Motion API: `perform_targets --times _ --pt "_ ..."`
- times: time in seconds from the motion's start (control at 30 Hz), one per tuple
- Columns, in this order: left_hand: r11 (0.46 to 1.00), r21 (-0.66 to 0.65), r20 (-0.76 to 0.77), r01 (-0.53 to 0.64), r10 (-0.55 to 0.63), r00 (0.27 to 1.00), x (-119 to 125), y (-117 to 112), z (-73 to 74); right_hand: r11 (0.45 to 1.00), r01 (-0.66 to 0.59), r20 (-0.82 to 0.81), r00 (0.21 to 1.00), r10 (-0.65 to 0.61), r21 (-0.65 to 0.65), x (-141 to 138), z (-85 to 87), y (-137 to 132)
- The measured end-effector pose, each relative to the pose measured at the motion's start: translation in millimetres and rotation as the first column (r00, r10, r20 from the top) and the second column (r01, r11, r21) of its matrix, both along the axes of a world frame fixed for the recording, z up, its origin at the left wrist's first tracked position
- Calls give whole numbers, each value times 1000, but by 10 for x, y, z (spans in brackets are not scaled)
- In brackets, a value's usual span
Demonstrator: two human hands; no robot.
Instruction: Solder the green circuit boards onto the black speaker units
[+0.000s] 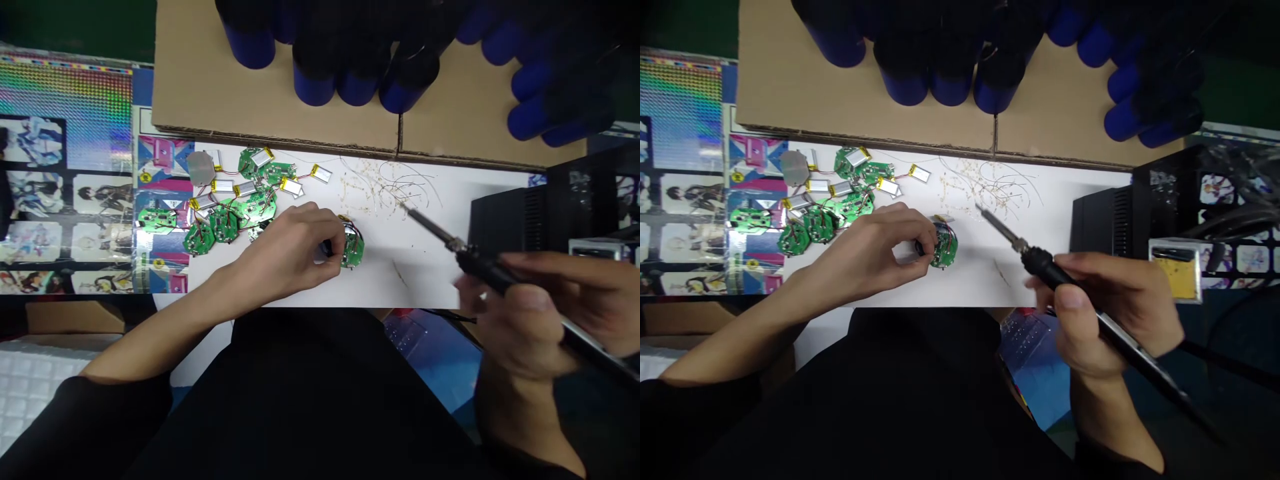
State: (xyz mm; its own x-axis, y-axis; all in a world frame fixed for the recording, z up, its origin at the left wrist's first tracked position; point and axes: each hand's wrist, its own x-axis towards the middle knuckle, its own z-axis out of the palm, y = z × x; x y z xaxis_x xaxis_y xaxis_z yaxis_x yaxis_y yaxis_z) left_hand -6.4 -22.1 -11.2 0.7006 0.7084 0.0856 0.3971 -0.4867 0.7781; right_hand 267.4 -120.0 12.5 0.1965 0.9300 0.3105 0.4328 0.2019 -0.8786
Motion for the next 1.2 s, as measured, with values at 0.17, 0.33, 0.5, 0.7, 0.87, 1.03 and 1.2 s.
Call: perform_targets --times 0.17,0.33,0.5,0.7,0.87,1.03,1.2 --pt "1000 -8 -1 6 -6 1000 6 8 9 1000 18 -94 995 -16 20 -480 -317 -74" --pt "1000 10 26 25 -25 999 -21 6 -32 998 -62 134 989 64 -18 -738 -567 -89" --pt "986 151 73 67 -79 994 -81 -14 -99 994 -113 141 984 110 14 -701 -612 24" --pt "946 300 -19 120 -119 993 -85 -16 -126 985 -173 163 972 169 10 -599 -570 138" --pt "918 353 -120 182 -149 982 -50 20 -72 981 -194 141 971 192 0 -586 -529 119" --pt "875 401 -225 271 -193 955 -26 59 -4 1000 -17 -29 999 18 25 -583 -404 -34" --pt "850 431 -269 302 -199 942 -3 78 40 983 180 -231 959 -164 48 -454 -319 -307"
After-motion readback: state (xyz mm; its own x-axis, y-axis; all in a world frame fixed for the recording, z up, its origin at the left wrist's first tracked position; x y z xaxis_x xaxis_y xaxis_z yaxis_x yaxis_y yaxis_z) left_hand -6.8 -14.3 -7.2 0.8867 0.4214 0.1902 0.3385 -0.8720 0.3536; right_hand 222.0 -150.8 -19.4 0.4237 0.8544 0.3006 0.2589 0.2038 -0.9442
